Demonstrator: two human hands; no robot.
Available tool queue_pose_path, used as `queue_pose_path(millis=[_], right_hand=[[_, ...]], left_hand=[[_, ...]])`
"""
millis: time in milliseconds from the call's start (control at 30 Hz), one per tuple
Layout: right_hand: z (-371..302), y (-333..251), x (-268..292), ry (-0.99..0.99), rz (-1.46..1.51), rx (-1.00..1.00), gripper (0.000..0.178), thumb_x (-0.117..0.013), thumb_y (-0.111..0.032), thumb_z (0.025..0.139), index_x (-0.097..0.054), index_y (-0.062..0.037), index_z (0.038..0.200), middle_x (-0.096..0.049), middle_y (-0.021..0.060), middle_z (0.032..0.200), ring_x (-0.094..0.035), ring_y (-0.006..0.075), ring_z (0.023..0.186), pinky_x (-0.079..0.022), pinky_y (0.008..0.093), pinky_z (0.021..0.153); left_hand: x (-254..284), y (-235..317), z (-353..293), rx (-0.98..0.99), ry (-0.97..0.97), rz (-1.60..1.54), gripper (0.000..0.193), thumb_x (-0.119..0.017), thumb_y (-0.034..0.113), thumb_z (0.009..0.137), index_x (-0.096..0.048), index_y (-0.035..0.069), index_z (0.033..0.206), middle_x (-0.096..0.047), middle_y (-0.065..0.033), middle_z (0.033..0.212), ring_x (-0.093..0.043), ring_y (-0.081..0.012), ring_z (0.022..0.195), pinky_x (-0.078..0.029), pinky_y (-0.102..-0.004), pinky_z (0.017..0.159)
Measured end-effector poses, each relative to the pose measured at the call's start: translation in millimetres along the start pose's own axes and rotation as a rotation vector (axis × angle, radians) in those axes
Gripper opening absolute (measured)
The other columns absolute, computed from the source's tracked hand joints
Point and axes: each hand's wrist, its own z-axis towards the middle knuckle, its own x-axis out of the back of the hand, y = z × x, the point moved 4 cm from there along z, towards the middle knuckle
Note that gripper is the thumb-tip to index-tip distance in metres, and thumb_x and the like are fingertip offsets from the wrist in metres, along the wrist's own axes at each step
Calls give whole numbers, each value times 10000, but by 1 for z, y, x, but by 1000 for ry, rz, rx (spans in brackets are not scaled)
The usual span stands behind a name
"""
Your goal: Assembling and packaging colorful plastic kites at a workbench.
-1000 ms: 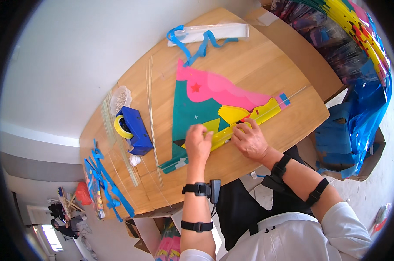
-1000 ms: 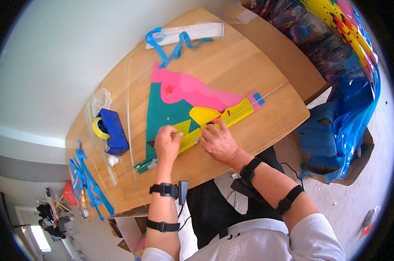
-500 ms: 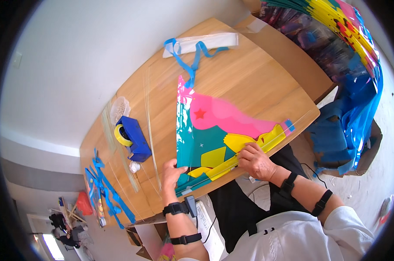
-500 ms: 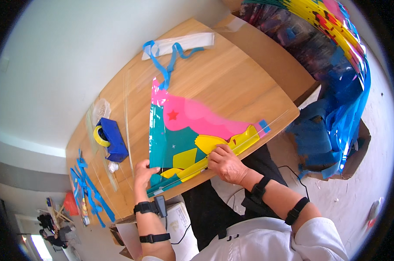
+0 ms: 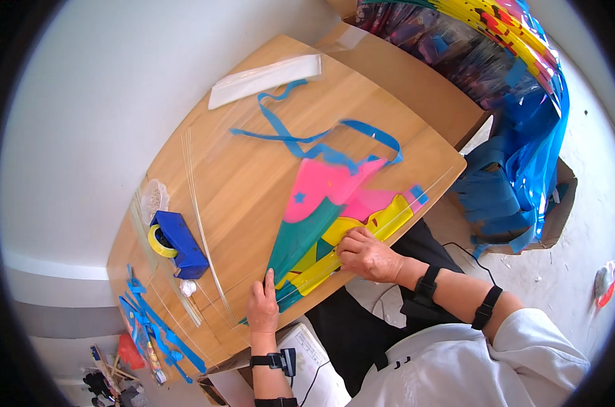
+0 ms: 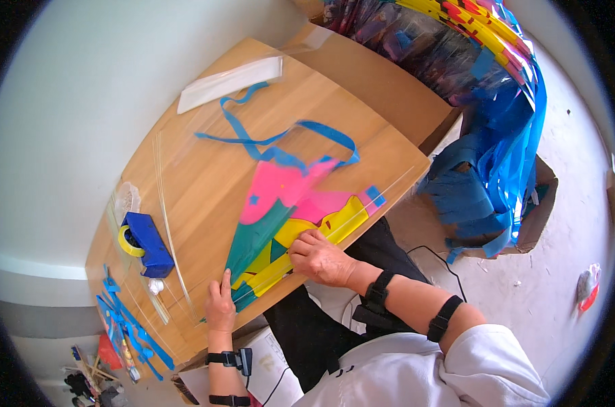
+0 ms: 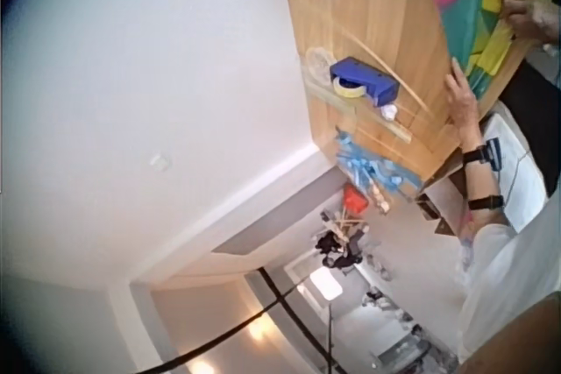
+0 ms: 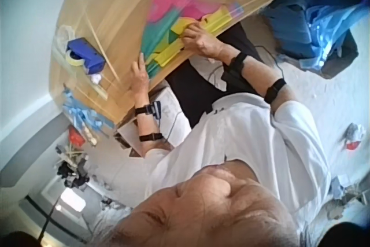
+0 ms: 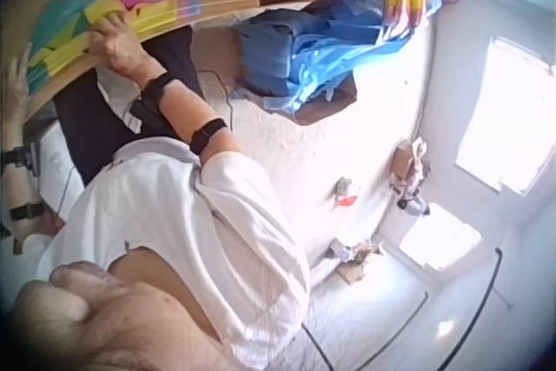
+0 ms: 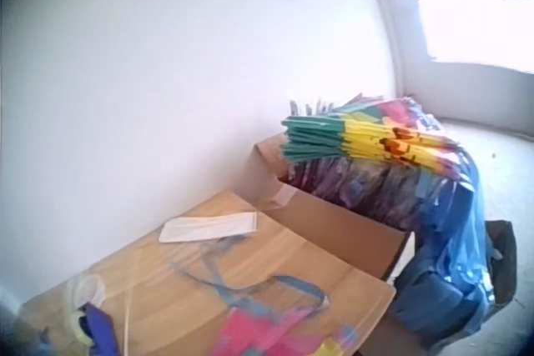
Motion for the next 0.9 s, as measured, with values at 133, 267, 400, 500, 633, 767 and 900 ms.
queue_pose_path(millis=[133,267,400,500,633,767,900], right_hand=[[0,1,3,-7,92,-14,225,-717,-103,702,-581,-25,863,-556,113,1012,-535,315,1014,-425,433,935],[1,1,10,-52,144,-70,342,-740,-102,671,-580,-17,961,-523,142,1100,-513,350,1092,-406,466,1000],[13,6,21,-85,-95,-40,671,-818,-264,648,-529,-26,1205,-445,191,1346,-411,385,1301,-309,501,1124],[17,17,25,-210,-170,-130,1031,-811,-516,659,-345,-58,1457,-248,246,1547,-235,414,1447,-155,534,1202],[7,27,18,-225,-260,-184,995,-723,-627,717,-352,-84,1464,-230,288,1536,-200,437,1452,-134,535,1202],[7,27,19,-232,-302,-225,1009,-671,-697,719,-347,-115,1477,-206,321,1532,-155,450,1463,-108,544,1201],[8,25,22,-260,-330,-252,1023,-644,-734,712,-345,-128,1481,-196,335,1529,-147,455,1464,-109,551,1196]], left_hand=[[1,2,3,-70,-53,-12,572,-560,-34,799,-545,88,1357,-465,-118,858,-560,-300,748,-522,-394,642],[-2,0,2,-114,-50,3,559,-561,-19,798,-548,69,1350,-469,-109,842,-562,-289,751,-521,-392,617],[-4,-1,2,-130,-36,19,554,-561,-9,799,-555,77,1347,-467,-101,828,-563,-281,749,-519,-388,606],[-2,-3,1,-128,-41,-19,538,-571,-14,788,-576,88,1316,-476,-98,823,-561,-284,747,-520,-394,618],[17,-15,15,-134,-50,-192,440,-601,-21,759,-625,90,1184,-539,-115,846,-571,-329,764,-513,-440,659],[10,-48,-11,138,-182,-401,297,-611,-7,761,-627,62,1049,-601,-177,850,-594,-395,806,-488,-494,684],[6,-84,-38,215,-578,-242,144,-598,21,797,-629,29,938,-617,-213,823,-605,-423,799,-473,-511,679]])
